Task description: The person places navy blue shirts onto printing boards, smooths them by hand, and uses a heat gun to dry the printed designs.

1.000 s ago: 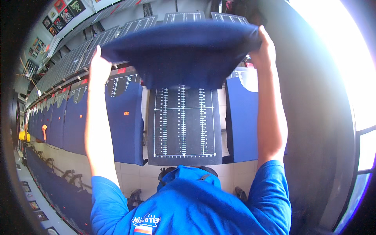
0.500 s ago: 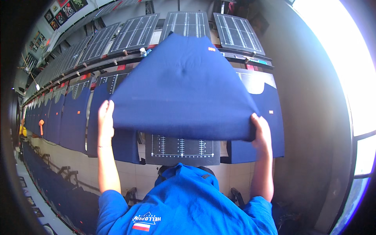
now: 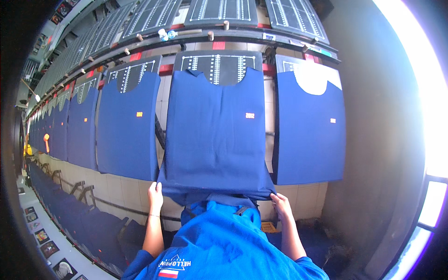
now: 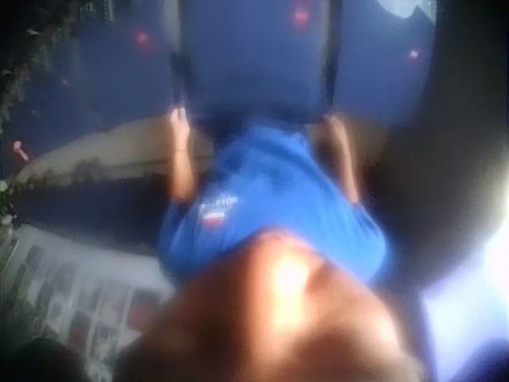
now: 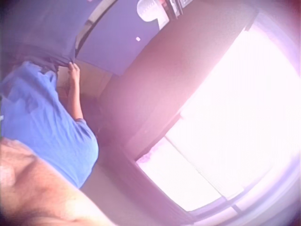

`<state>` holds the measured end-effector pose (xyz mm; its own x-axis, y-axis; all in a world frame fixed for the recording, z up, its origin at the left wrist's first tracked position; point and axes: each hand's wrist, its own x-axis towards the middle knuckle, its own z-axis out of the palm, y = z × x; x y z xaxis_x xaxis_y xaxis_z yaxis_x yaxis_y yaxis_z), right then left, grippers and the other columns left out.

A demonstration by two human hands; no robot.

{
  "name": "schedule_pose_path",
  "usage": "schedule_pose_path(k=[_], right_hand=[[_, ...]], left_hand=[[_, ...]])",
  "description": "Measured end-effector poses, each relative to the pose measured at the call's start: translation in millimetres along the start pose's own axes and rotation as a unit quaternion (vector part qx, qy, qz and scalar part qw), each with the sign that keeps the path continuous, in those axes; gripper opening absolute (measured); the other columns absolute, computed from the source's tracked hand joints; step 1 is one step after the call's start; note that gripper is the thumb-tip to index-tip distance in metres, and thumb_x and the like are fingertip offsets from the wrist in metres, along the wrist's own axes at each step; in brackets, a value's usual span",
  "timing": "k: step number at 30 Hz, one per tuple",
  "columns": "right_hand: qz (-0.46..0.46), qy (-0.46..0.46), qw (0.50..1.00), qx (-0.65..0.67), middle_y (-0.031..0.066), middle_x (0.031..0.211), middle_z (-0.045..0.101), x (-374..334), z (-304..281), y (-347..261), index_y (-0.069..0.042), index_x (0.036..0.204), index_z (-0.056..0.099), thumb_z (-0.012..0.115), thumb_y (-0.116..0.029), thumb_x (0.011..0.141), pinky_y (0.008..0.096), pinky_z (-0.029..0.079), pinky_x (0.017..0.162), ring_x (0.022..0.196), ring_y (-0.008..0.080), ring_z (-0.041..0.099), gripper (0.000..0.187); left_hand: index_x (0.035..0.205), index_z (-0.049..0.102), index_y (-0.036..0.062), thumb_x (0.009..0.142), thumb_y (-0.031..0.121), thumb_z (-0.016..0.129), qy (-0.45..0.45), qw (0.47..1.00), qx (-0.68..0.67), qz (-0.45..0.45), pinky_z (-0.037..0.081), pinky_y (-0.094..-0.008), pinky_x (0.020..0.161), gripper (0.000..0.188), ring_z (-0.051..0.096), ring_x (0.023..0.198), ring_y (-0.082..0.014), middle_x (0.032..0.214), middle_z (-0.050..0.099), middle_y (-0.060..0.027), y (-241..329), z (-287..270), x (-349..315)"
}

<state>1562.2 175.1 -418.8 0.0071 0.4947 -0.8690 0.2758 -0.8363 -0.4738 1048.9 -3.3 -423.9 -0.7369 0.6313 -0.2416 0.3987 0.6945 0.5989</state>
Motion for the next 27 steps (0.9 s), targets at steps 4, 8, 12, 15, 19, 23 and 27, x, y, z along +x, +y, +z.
schedule_pose_path(k=[4,8,12,15,19,23,27], right_hand=[[0.018,-0.010,1.000,-0.004,-0.0066,0.088,0.064,5,-12,30,-0.015,0.097,0.071,0.069,-0.026,0.094,0.0269,0.042,0.075,0.079,0.0059,0.055,0.011],[0.019,0.065,0.997,-0.038,-0.0086,0.081,0.063,-11,9,14,-0.015,0.093,0.071,0.068,-0.023,0.095,0.0241,0.040,0.068,0.071,0.0042,0.052,0.008],[0.012,0.045,0.998,-0.047,-0.0079,0.077,0.062,-2,6,43,-0.012,0.090,0.073,0.068,-0.022,0.095,0.0249,0.041,0.067,0.070,0.0056,0.052,0.012],[0.035,0.061,0.996,-0.059,-0.0072,0.079,0.063,-8,16,42,-0.010,0.092,0.074,0.067,-0.020,0.095,0.0253,0.040,0.066,0.069,0.0059,0.052,0.013],[-0.013,0.049,0.908,-0.417,-0.0006,0.079,0.066,-26,25,-18,-0.006,0.096,0.074,0.067,-0.035,0.094,0.0301,0.047,0.067,0.074,0.0102,0.059,0.030],[-0.190,-0.132,0.924,-0.303,0.0046,0.085,0.066,4,64,-177,-0.004,0.100,0.071,0.063,-0.047,0.096,0.0347,0.050,0.070,0.076,0.0149,0.059,0.044],[-0.563,0.109,0.705,-0.417,0.0188,0.133,0.055,109,132,-306,-0.001,0.136,0.051,0.069,-0.024,0.092,0.0422,0.040,0.106,0.123,0.0334,0.051,0.053]], left_hand=[[0.081,0.048,-0.0035,0.100,0.023,0.058,-0.037,0.997,0.010,-0.073,0.040,-0.0484,0.062,0.034,0.048,0.064,-0.0425,0.070,0.051,-0.0266,-26,5,-25],[0.078,0.046,-0.0031,0.098,0.025,0.059,-0.059,0.995,0.031,-0.070,0.038,-0.0472,0.060,0.037,0.046,0.060,-0.0353,0.065,0.048,-0.0229,-34,15,-34],[0.076,0.046,-0.0029,0.098,0.022,0.059,-0.079,0.994,0.012,-0.079,0.039,-0.0461,0.060,0.035,0.045,0.059,-0.0342,0.063,0.048,-0.0214,-33,14,-26],[0.076,0.047,-0.0036,0.098,0.020,0.059,-0.126,0.985,0.040,-0.111,0.040,-0.0474,0.062,0.034,0.050,0.062,-0.0357,0.066,0.050,-0.0216,-30,10,-21],[0.105,0.059,-0.0012,0.095,0.018,0.062,-0.031,0.997,0.070,0.013,0.047,-0.0482,0.086,0.022,0.058,0.095,-0.0396,0.098,0.060,-0.0198,17,-6,-6],[0.108,0.064,-0.0004,0.092,0.004,0.063,0.028,0.972,0.050,0.226,0.048,-0.0469,0.093,0.017,0.060,0.103,-0.0379,0.109,0.063,-0.0196,122,-1,96],[0.140,0.054,0.0069,0.094,0.006,0.061,0.052,0.928,0.143,0.339,0.040,-0.0464,0.109,0.046,0.049,0.127,-0.0363,0.136,0.052,-0.0196,209,54,247]])
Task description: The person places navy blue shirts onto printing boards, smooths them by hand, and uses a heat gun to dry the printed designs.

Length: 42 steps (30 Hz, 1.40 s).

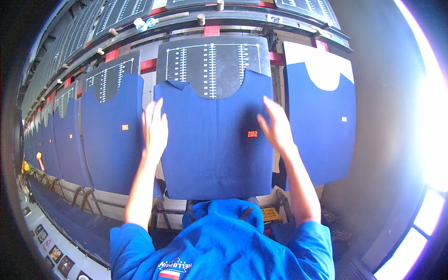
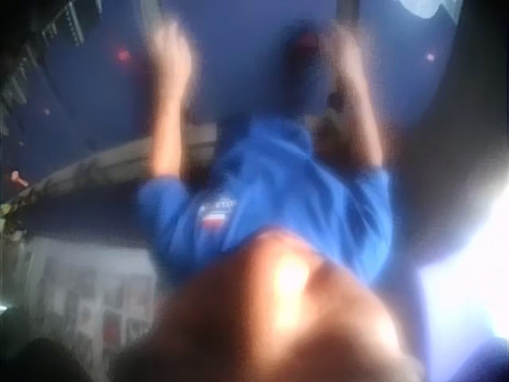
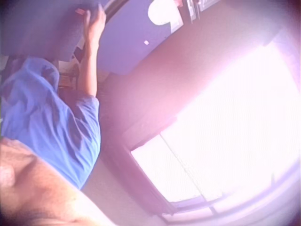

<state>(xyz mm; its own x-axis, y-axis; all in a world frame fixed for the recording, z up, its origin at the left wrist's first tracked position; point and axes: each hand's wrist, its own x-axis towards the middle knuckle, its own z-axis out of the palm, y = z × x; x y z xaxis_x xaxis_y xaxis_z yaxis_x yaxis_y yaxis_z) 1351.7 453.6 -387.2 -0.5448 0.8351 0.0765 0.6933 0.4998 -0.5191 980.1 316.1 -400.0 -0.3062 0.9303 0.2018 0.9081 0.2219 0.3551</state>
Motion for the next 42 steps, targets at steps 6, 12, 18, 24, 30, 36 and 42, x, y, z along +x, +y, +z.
schedule_pose_path(k=[6,12,18,24,30,36,42], right_hand=[[-0.005,0.093,0.981,-0.170,0.0142,0.123,0.064,123,31,35,-0.004,0.136,0.057,0.072,-0.023,0.089,0.0416,0.047,0.095,0.108,0.0319,0.061,0.053],[-0.075,0.075,0.991,-0.077,0.0113,0.094,0.067,137,24,55,-0.007,0.106,0.063,0.066,-0.020,0.094,0.0416,0.050,0.081,0.091,0.0328,0.064,0.017],[-0.052,0.080,0.995,-0.022,0.0136,0.094,0.067,157,23,64,-0.006,0.102,0.062,0.061,-0.021,0.099,0.0401,0.054,0.073,0.084,0.0344,0.068,0.015],[-0.059,0.084,0.993,-0.064,0.0096,0.094,0.068,178,27,73,-0.010,0.101,0.063,0.063,-0.024,0.097,0.0397,0.055,0.070,0.082,0.0322,0.069,0.015],[-0.060,0.072,0.994,-0.050,0.0116,0.094,0.068,187,30,70,-0.006,0.099,0.064,0.063,-0.021,0.098,0.0373,0.054,0.073,0.083,0.0320,0.069,0.016],[-0.070,0.083,0.992,-0.066,0.0082,0.093,0.069,188,33,74,-0.011,0.102,0.065,0.064,-0.024,0.096,0.0381,0.056,0.070,0.081,0.0304,0.070,0.014],[-0.076,0.087,0.990,-0.087,0.0066,0.093,0.068,190,33,76,-0.013,0.100,0.066,0.066,-0.024,0.095,0.0374,0.055,0.067,0.076,0.0298,0.069,0.012]], left_hand=[[0.117,0.064,0.0046,0.089,0.010,0.067,0.008,0.996,-0.039,0.076,0.041,-0.0450,0.105,0.029,0.052,0.118,-0.0342,0.122,0.059,-0.0133,-22,53,108],[0.097,0.064,-0.0003,0.095,0.012,0.064,0.012,0.985,-0.162,0.062,0.053,-0.0407,0.082,0.013,0.067,0.091,-0.0340,0.094,0.067,-0.0144,-26,53,126],[0.100,0.063,0.0068,0.099,0.015,0.056,-0.028,0.987,-0.128,0.098,0.056,-0.0415,0.074,0.010,0.069,0.088,-0.0365,0.093,0.069,-0.0137,-33,45,158],[0.105,0.067,0.0031,0.099,0.015,0.059,-0.069,0.986,-0.112,0.106,0.056,-0.0396,0.084,0.016,0.070,0.096,-0.0340,0.101,0.072,-0.0148,-41,56,183],[0.104,0.063,0.0079,0.099,0.018,0.057,-0.056,0.987,-0.095,0.114,0.056,-0.0432,0.076,0.012,0.069,0.089,-0.0372,0.095,0.070,-0.0150,-46,65,187],[0.106,0.066,0.0080,0.099,0.022,0.059,-0.095,0.990,-0.072,0.080,0.056,-0.0439,0.080,0.017,0.069,0.094,-0.0372,0.100,0.071,-0.0146,-42,61,188],[0.106,0.064,0.0098,0.100,0.028,0.057,-0.081,0.991,-0.052,0.095,0.056,-0.0455,0.077,0.020,0.069,0.089,-0.0383,0.096,0.071,-0.0139,-39,61,190]])
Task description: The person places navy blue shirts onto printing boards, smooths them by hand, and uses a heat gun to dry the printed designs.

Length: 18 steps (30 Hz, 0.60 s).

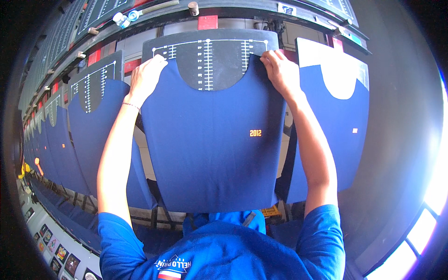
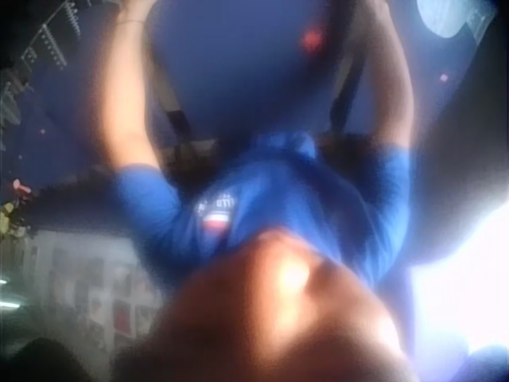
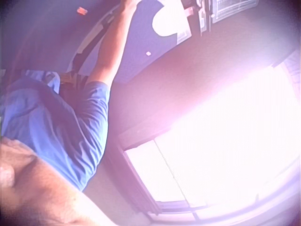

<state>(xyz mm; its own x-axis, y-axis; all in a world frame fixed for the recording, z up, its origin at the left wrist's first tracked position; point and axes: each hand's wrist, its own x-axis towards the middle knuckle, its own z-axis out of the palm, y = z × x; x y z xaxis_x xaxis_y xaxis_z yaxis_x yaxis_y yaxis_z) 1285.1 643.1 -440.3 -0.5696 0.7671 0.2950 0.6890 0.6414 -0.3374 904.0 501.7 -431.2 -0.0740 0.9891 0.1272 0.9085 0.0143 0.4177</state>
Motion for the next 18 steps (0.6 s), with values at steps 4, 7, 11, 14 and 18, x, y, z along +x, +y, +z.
schedule_pose_path(k=[4,7,11,14,18], right_hand=[[0.031,-0.006,0.998,-0.054,0.0105,0.102,0.067,-5,-6,-15,-0.009,0.108,0.064,0.070,-0.021,0.090,0.0421,0.054,0.080,0.091,0.0316,0.068,0.022],[-0.053,0.039,0.997,-0.033,0.0169,0.120,0.064,-20,-12,-43,-0.001,0.122,0.059,0.074,-0.017,0.085,0.0482,0.045,0.102,0.116,0.0370,0.060,0.043],[-0.132,-0.200,0.969,-0.064,0.0154,0.157,0.039,-49,-11,-62,-0.008,0.153,0.039,0.057,-0.048,0.096,0.0471,0.022,0.123,0.150,0.0350,0.029,0.073],[-0.055,-0.129,0.984,-0.112,0.0194,0.158,0.037,-32,-13,-14,-0.004,0.152,0.037,0.054,-0.049,0.098,0.0522,0.019,0.123,0.149,0.0404,0.028,0.073],[0.033,-0.052,0.996,-0.070,0.0256,0.161,0.026,-58,-23,11,0.005,0.155,0.023,0.048,-0.042,0.103,0.0466,0.017,0.124,0.151,0.0410,0.022,0.075]], left_hand=[[0.108,0.064,0.0094,0.097,0.046,0.059,-0.024,0.991,0.115,-0.072,0.055,-0.0469,0.075,0.039,0.071,0.080,-0.0378,0.088,0.072,-0.0148,15,-6,2],[0.109,0.064,0.0062,0.093,0.057,0.060,-0.056,0.962,0.231,-0.137,0.054,-0.0488,0.075,0.054,0.072,0.072,-0.0368,0.080,0.072,-0.0138,10,-20,-5],[0.115,0.063,0.0024,0.089,0.057,0.066,0.047,0.949,0.297,-0.092,0.049,-0.0480,0.088,0.060,0.067,0.099,-0.0328,0.105,0.069,-0.0162,27,-30,-23],[0.141,0.051,0.0026,0.086,0.043,0.073,-0.038,0.988,0.135,0.066,0.035,-0.0505,0.112,0.071,0.045,0.137,-0.0367,0.145,0.051,-0.0194,57,-31,-41],[0.156,0.031,0.0044,0.098,0.041,0.060,-0.014,0.987,0.150,-0.048,0.017,-0.0534,0.123,0.075,0.019,0.151,-0.0410,0.162,0.026,-0.0218,13,5,-87]])
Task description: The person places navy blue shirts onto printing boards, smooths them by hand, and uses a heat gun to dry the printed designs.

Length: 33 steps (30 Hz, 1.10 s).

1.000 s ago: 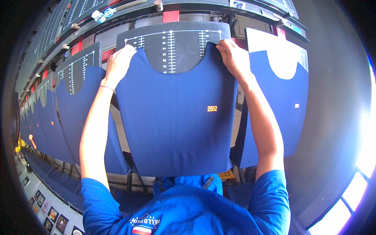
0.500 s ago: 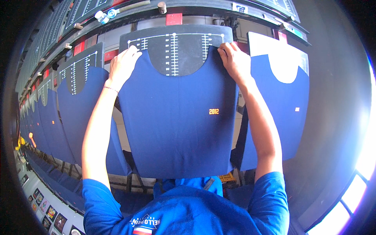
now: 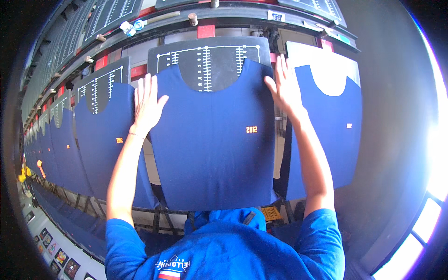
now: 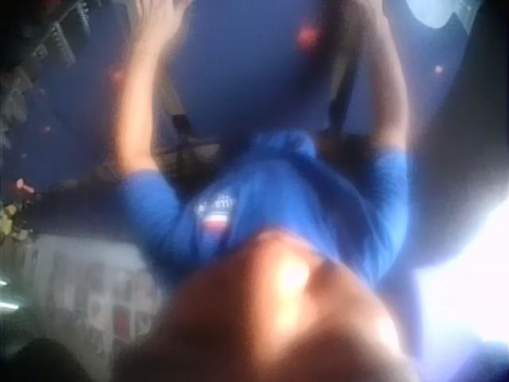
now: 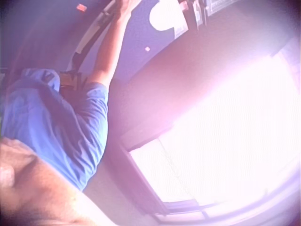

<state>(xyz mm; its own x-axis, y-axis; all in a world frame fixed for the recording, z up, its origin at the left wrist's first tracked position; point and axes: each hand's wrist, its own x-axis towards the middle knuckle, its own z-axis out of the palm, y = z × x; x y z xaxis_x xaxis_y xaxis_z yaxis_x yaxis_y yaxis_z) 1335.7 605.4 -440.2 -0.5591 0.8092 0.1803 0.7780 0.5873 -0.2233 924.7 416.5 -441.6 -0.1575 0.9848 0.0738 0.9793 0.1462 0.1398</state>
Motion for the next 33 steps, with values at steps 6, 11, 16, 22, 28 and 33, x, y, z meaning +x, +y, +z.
schedule_pose_path(k=[6,11,16,22,28,33], right_hand=[[0.375,-0.076,0.758,0.529,0.0178,0.157,0.037,-193,-10,-62,0.001,0.154,0.032,0.033,-0.057,0.104,0.0412,0.021,0.123,0.146,0.0295,0.032,0.077],[0.558,-0.067,0.498,0.660,0.0146,0.133,0.062,-310,12,-86,-0.004,0.141,0.054,0.051,-0.060,0.099,0.0372,0.050,0.099,0.118,0.0248,0.060,0.070],[0.589,-0.020,0.370,0.718,0.0172,0.136,0.059,-321,22,-83,-0.003,0.143,0.051,0.048,-0.060,0.100,0.0425,0.049,0.100,0.119,0.0292,0.059,0.072],[0.572,-0.086,0.401,0.711,0.0140,0.144,0.053,-387,18,-93,-0.005,0.147,0.047,0.044,-0.061,0.101,0.0437,0.043,0.108,0.129,0.0286,0.052,0.072],[0.565,-0.034,0.335,0.753,0.0125,0.132,0.063,-438,19,-97,-0.005,0.138,0.055,0.054,-0.046,0.102,0.0430,0.046,0.104,0.120,0.0280,0.060,0.055],[0.565,-0.074,0.533,0.626,0.0136,0.135,0.060,-442,19,-88,-0.004,0.140,0.053,0.051,-0.039,0.105,0.0437,0.044,0.108,0.126,0.0279,0.057,0.050]], left_hand=[[0.150,0.042,0.0014,0.102,0.063,0.039,-0.093,0.638,-0.582,-0.496,0.035,-0.0422,0.115,0.079,0.045,0.137,-0.0300,0.152,0.044,-0.0184,-2,22,-143],[0.139,0.055,0.0014,0.098,0.072,0.040,-0.124,0.568,-0.668,-0.464,0.051,-0.0379,0.094,0.083,0.061,0.111,-0.0234,0.122,0.064,-0.0145,15,48,-264],[0.132,0.058,0.0001,0.099,0.068,0.040,-0.100,0.562,-0.680,-0.461,0.055,-0.0349,0.086,0.078,0.064,0.100,-0.0210,0.113,0.067,-0.0120,28,27,-275],[0.131,0.058,-0.0018,0.102,0.060,0.044,-0.125,0.603,-0.630,-0.474,0.054,-0.0350,0.093,0.070,0.065,0.108,-0.0214,0.123,0.066,-0.0141,37,25,-325],[0.132,0.058,-0.0025,0.104,0.054,0.047,-0.075,0.493,-0.698,-0.515,0.052,-0.0350,0.096,0.064,0.064,0.111,-0.0209,0.125,0.066,-0.0132,32,47,-372],[0.132,0.057,-0.0031,0.104,0.057,0.045,-0.093,0.499,-0.712,-0.485,0.051,-0.0343,0.096,0.067,0.063,0.111,-0.0203,0.124,0.066,-0.0123,30,49,-368]])
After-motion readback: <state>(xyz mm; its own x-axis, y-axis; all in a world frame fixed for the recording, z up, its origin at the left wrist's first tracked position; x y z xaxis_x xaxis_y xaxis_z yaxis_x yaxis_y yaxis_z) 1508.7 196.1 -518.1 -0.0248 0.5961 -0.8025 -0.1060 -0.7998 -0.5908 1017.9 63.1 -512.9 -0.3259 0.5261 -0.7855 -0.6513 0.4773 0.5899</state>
